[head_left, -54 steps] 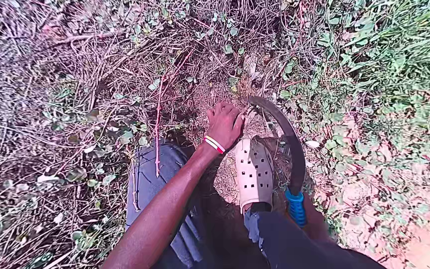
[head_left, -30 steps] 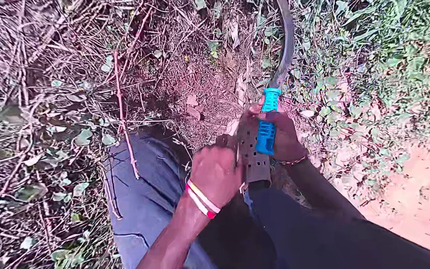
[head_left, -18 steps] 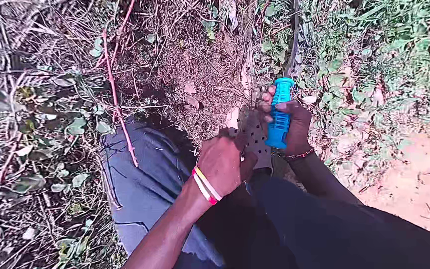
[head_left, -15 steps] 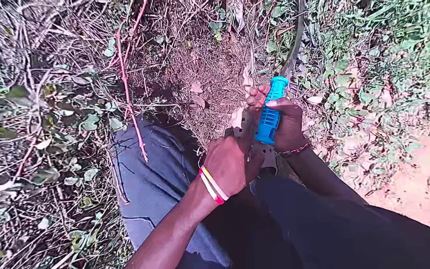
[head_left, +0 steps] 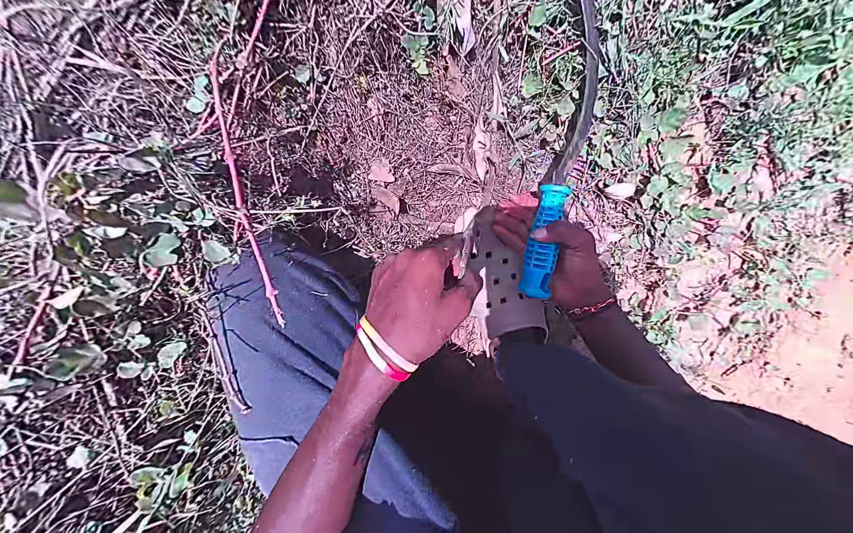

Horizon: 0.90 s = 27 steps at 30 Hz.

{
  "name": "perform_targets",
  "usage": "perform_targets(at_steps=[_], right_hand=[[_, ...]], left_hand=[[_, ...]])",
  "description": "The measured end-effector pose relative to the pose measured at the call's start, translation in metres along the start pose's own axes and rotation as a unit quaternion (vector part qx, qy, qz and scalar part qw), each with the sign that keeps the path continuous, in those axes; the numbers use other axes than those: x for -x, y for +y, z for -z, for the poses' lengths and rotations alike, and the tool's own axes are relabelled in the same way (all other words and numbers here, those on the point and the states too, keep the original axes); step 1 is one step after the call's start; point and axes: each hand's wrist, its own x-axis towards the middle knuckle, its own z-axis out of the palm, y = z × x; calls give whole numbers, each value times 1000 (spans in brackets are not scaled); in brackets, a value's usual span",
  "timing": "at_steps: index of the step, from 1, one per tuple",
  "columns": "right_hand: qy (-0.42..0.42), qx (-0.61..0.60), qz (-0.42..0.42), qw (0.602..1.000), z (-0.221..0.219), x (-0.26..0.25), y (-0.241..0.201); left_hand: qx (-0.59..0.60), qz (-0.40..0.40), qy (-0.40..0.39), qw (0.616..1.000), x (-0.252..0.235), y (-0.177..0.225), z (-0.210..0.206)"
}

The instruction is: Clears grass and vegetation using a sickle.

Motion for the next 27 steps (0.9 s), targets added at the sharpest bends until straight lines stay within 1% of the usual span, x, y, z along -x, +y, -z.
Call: perform_targets(at_steps=[3, 6, 8, 14, 20, 27], right_hand=[[-1, 9, 6, 1000, 1, -1, 3], [12, 17, 12, 1000, -3, 1, 2], [9, 11, 18, 1000, -5, 2, 2], [17, 44, 20, 999, -9, 6, 3], [26, 45, 18, 998, -8, 6, 4], [10, 47, 41, 998, -5, 6, 9]], left_hand=[[53, 42, 66, 996, -3, -8, 6], [64, 60, 86, 992, -8, -13, 12], [56, 62, 82, 993, -9, -14, 11], [64, 66, 47, 995, -16, -12, 2], [45, 55, 42, 997, -18, -12, 1], [55, 36, 34, 997, -19, -12, -1]])
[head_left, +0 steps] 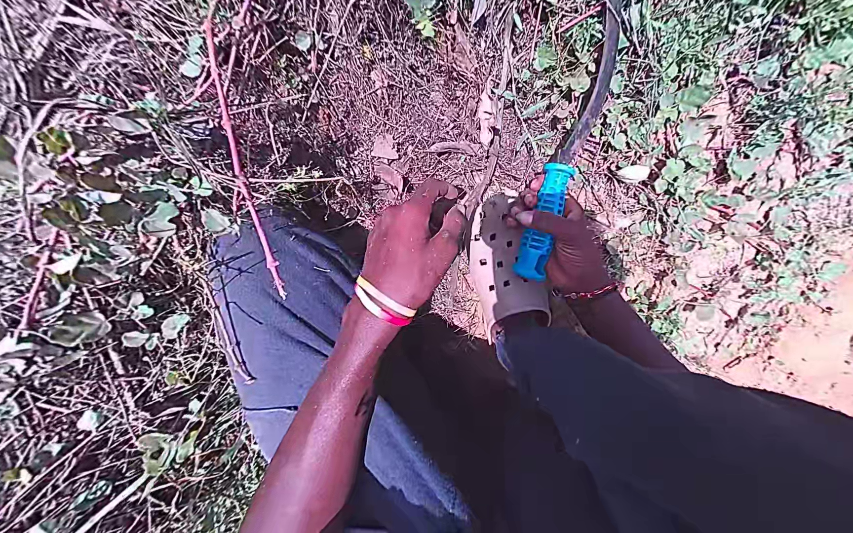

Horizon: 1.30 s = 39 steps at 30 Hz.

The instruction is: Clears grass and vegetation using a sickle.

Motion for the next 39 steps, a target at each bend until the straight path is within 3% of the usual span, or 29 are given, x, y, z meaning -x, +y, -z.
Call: perform_targets(at_steps=[9, 23, 30, 35, 39], right_hand=[[-20, -4, 10, 1000, 2, 0, 2], [23, 21, 19, 999, 0, -3, 5], [-4, 19, 19, 1000, 1, 1, 4], [22, 25, 22, 999, 0, -5, 5], [6, 29, 29, 999, 1, -3, 7]], left_hand=[[3, -13, -15, 1000, 0, -1, 0], [-7, -18, -31, 999, 1, 1, 0], [-37, -4, -40, 998, 3, 0, 2], [-58, 20, -55, 997, 0, 3, 4], [-7, 0, -10, 1000, 8, -3, 4]])
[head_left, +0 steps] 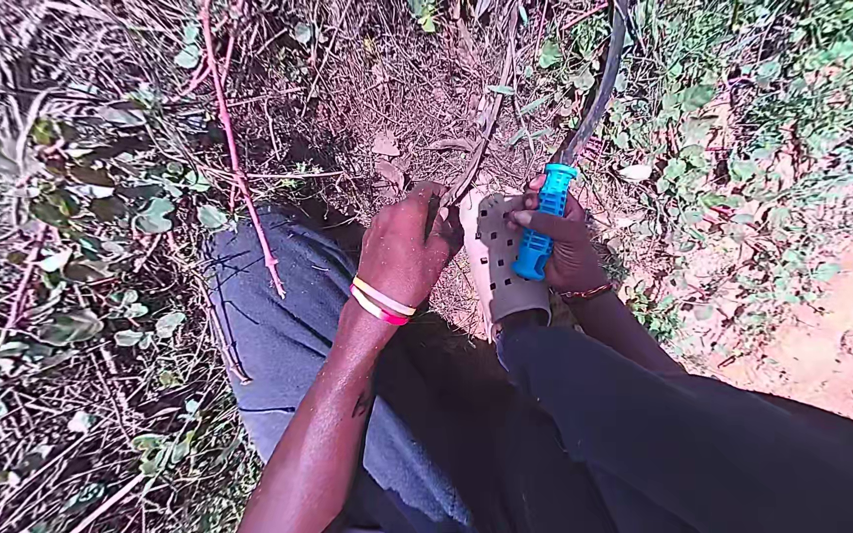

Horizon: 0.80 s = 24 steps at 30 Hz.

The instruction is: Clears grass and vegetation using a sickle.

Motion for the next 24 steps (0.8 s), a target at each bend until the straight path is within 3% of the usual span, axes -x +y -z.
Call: perform_targets(at_steps=[4, 7, 11, 19, 24], right_hand=[[-17, 3, -6, 1000, 2, 0, 1], [-9, -1, -7, 1000, 3, -2, 1], [5, 9, -3, 1000, 0, -3, 1], [75, -9, -53, 996, -17, 13, -8], [104, 4, -54, 993, -21, 14, -1]], left_hand=[[57, -47, 26, 997, 1, -3, 7], [-39, -46, 41, 997, -5, -5, 4], [-116, -35, 124, 985, -14, -8, -4], [-38, 148, 103, 983, -24, -7, -6], [95, 181, 63, 977, -56, -2, -4]])
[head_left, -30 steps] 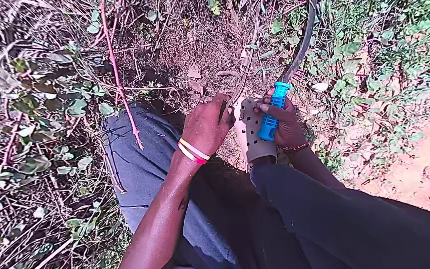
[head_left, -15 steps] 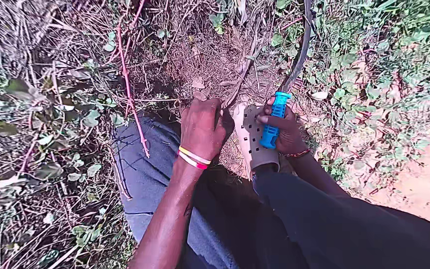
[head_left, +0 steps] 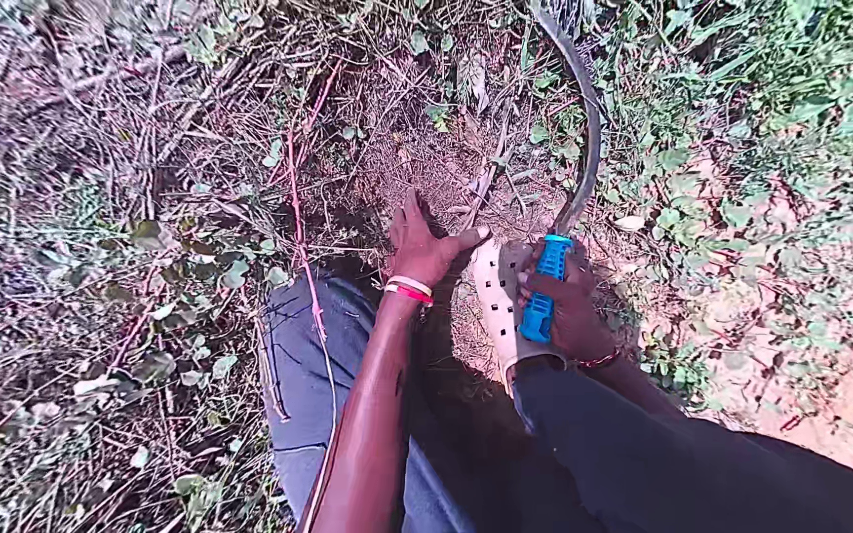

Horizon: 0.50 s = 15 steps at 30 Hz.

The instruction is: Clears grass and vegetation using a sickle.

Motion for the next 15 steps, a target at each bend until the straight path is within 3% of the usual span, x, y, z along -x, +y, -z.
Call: perform_targets(at_steps=[3, 8, 12, 15], right_hand=[[-11, 1, 9, 1000, -4, -5, 0], [-13, 0, 10, 1000, -2, -7, 2], [-32, -2, 16, 999, 2, -8, 5], [-35, -11, 11, 999, 2, -7, 4]], left_hand=[[29, 8, -7, 1000, -29, 33, 0], [-157, 8, -61, 986, -36, 80, -25], [-305, -31, -50, 950, -35, 69, -48], [-279, -87, 9, 956, -25, 51, -53]])
